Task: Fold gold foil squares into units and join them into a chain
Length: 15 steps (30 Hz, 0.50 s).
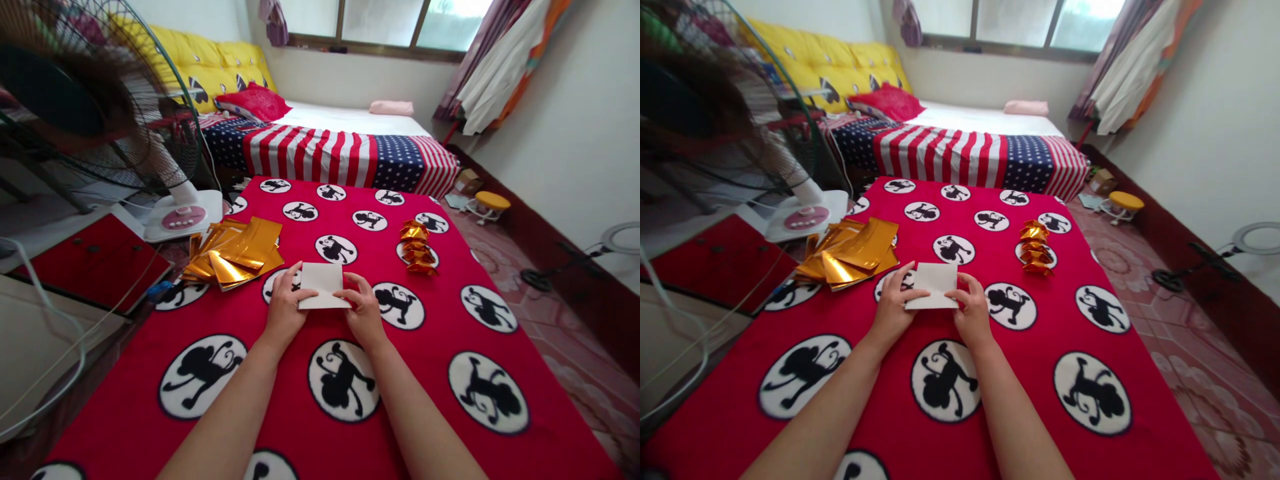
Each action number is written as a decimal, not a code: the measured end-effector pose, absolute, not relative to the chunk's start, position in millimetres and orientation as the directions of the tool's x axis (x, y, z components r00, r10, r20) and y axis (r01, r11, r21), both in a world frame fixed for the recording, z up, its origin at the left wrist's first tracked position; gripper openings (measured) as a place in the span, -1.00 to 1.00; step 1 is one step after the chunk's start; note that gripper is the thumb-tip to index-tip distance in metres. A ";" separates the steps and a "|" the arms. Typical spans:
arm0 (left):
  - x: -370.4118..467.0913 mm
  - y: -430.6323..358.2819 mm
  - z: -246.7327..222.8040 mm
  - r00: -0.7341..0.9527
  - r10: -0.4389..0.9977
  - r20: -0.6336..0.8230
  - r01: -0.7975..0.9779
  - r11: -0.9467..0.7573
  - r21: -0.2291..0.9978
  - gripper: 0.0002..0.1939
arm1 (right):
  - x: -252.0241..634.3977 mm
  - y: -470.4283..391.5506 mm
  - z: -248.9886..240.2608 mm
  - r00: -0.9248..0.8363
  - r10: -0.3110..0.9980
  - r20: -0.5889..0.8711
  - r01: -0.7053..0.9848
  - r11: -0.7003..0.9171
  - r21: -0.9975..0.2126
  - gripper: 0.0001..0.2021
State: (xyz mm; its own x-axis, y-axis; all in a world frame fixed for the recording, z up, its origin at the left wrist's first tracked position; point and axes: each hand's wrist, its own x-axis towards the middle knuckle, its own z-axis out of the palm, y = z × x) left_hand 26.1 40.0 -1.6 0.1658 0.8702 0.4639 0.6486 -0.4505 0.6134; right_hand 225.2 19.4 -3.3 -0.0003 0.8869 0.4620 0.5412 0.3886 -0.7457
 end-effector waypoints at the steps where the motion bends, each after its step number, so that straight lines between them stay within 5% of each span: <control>1: 24.1 40.3 -1.0 0.210 0.862 0.462 0.653 -0.475 0.590 -0.75 | 226.0 18.5 -2.1 -0.031 0.885 0.465 0.546 0.404 -0.734 -0.70; 5: 17.7 42.8 -1.9 0.309 0.863 0.399 0.566 -0.504 0.652 -0.83 | 228.1 15.6 2.7 -0.121 0.898 0.423 0.498 0.423 -0.757 -0.85; 9: 21.0 46.1 -1.2 0.166 0.925 0.342 0.591 -0.371 0.716 -0.85 | 223.2 19.0 4.7 -0.005 0.935 0.354 0.586 0.290 -0.757 -0.78; 15: 37.6 50.6 11.4 0.006 0.951 0.308 0.834 -0.175 0.523 -0.79 | 209.7 36.1 4.0 0.188 0.932 0.309 0.789 0.045 -0.613 -0.78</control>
